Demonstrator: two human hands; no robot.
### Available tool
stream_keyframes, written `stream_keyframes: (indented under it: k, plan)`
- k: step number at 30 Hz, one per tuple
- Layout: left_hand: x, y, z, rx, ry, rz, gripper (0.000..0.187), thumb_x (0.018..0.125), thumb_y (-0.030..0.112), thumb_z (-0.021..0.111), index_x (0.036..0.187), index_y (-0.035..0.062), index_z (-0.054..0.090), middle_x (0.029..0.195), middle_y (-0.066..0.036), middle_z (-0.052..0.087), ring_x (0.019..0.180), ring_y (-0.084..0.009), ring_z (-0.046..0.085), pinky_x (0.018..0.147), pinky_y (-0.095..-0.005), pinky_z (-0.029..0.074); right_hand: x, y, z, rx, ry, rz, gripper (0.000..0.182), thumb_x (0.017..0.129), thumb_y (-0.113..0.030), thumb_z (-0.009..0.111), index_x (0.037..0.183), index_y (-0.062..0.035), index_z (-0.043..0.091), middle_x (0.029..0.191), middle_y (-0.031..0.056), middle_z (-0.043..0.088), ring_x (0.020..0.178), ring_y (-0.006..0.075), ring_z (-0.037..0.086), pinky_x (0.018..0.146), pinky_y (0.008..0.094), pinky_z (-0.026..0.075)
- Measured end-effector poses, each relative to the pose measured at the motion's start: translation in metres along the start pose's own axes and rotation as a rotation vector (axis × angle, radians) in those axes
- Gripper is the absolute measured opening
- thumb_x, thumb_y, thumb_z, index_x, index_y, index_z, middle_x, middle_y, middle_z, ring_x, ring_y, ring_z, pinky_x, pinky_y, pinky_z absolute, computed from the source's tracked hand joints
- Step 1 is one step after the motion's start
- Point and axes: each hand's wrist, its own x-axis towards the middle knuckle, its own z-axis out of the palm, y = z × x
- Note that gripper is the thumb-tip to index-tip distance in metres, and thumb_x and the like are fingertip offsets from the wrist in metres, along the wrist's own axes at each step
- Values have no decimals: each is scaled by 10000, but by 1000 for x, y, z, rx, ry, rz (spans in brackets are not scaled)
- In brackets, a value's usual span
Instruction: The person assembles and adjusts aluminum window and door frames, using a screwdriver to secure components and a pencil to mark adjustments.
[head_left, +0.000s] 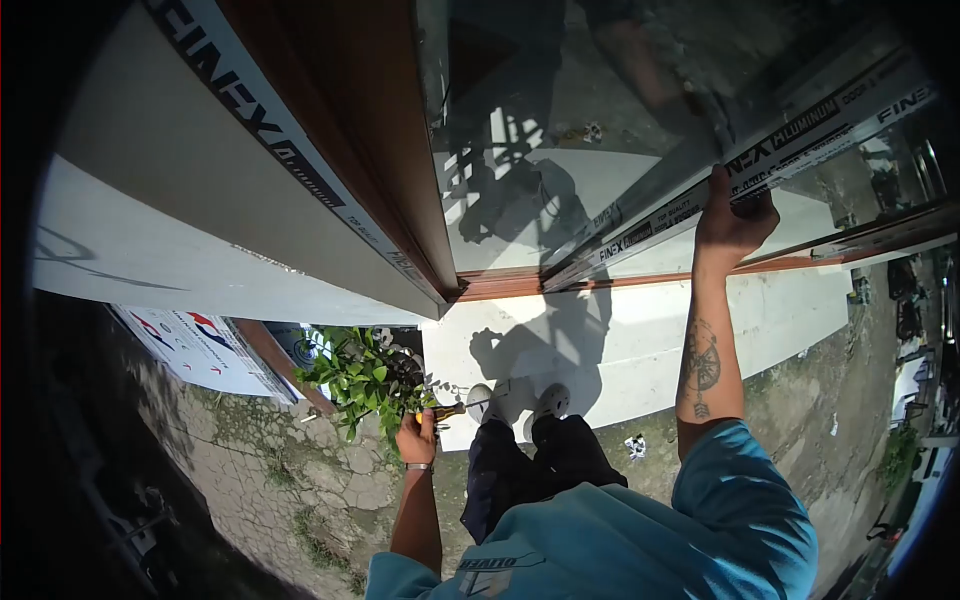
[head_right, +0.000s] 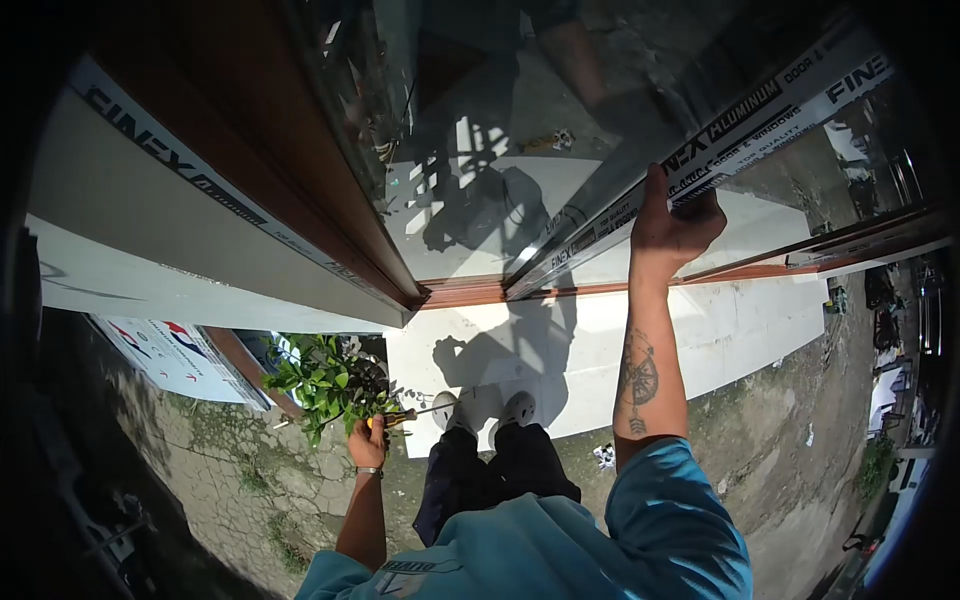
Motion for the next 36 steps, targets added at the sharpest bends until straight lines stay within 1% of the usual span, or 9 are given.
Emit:
stream_keyframes:
  k: [3, 7, 10, 12, 15, 18, 25, 27, 36]
  plan:
    - [9, 27, -17, -89, 16, -8, 442, 846, 365, 623, 689, -39, 538, 565, -149, 575, 501, -186, 559, 490, -331, 433, 5, -17, -5, -60, -19, 94, 498, 705, -81, 782, 972, 156, 434, 933, 232, 591, 830, 195, 601, 761, 270, 482]
    - [12, 57, -36, -68, 74, 108, 438, 852, 352, 619, 698, -47, 527, 579, -152, 575, 505, -176, 541, 482, -324, 419, 3, -19, -16, -224, -132, 101, 606, 678, -249, 810, 1057, 100, 491, 865, 84, 550, 747, 135, 503, 672, 260, 432]
    - [9, 79, -48, -78, 32, 83, 432, 849, 350, 625, 703, -46, 530, 575, -153, 567, 502, -182, 532, 486, -329, 416, 1, -24, -14, -127, -192, 125, 554, 730, -239, 782, 1055, 94, 482, 844, 74, 580, 707, 123, 511, 647, 252, 450]
    - [9, 80, -50, -33, 37, 88, 437, 848, 362, 619, 711, -45, 533, 577, -163, 562, 504, -215, 540, 496, -342, 419, 2, -37, -9, -150, -192, 119, 563, 713, -239, 791, 1050, 91, 483, 842, 83, 583, 707, 139, 526, 656, 270, 459]
    - [5, 73, -46, 58, 75, 169, 473, 860, 413, 565, 728, -40, 547, 614, -220, 576, 565, -372, 576, 537, -419, 439, -10, -61, -3, -27, -267, 144, 611, 642, -203, 822, 1066, 71, 476, 872, 124, 603, 767, 174, 579, 703, 288, 479]
    - [-5, 67, -49, 94, 43, 122, 477, 866, 422, 549, 733, -37, 553, 640, -235, 580, 612, -404, 580, 560, -443, 443, -22, -83, 2, -89, -357, 117, 643, 614, -196, 828, 1090, 47, 472, 927, 135, 605, 796, 203, 599, 725, 314, 484]
    - [-27, 37, -47, 5, 94, 79, 489, 870, 428, 543, 717, -37, 548, 636, -225, 575, 600, -384, 579, 556, -424, 441, -73, -120, 37, -52, -428, 38, 729, 578, -151, 823, 1162, 16, 420, 923, 133, 579, 803, 260, 611, 715, 348, 492]
    - [-36, 28, -52, -18, 106, 34, 491, 869, 429, 546, 718, -38, 548, 631, -219, 574, 593, -371, 581, 551, -415, 440, -82, -128, 47, 27, -446, 50, 688, 584, -128, 787, 1153, 2, 423, 987, 178, 512, 847, 353, 575, 713, 412, 480]
    - [-76, -13, -82, -38, 321, -127, 504, 860, 437, 564, 684, -32, 518, 589, -190, 566, 533, -300, 567, 526, -395, 432, -114, -176, 75, -53, -510, -16, 703, 593, -216, 771, 1129, 0, 371, 1005, 185, 496, 889, 362, 554, 737, 470, 464]
